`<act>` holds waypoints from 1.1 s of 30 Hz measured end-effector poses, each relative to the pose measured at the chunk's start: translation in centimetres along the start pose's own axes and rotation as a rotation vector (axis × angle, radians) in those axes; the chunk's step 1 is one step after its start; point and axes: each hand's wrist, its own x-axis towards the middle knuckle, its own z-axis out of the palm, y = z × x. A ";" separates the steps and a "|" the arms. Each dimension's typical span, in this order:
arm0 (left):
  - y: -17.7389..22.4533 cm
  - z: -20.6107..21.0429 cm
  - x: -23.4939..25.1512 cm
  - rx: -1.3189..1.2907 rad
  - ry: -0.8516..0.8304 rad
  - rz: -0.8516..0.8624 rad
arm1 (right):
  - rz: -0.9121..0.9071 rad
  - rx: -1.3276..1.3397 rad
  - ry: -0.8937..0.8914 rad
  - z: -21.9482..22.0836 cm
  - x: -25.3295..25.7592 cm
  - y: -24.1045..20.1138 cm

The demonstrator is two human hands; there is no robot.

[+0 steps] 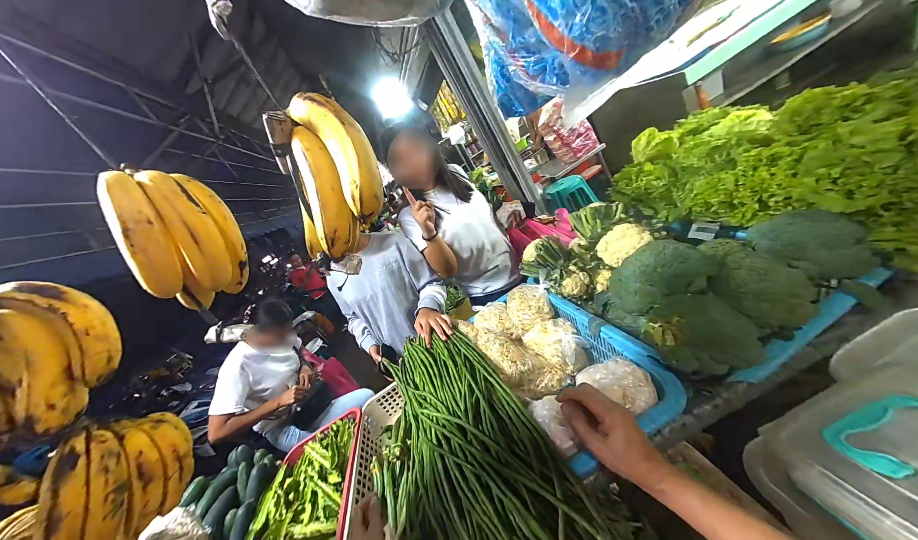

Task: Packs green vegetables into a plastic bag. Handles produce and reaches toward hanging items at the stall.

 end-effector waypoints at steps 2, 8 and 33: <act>2.7 -1.1 0.0 -0.109 0.070 0.114 | 0.040 0.124 0.019 -0.3 0.6 -0.4; 16.6 -5.6 -3.3 -0.420 -0.050 0.451 | -0.228 0.284 0.063 -4.2 8.6 -8.8; 35.8 -9.8 -4.8 -0.539 -0.034 0.742 | -0.382 0.265 -0.034 -11.2 21.2 -23.0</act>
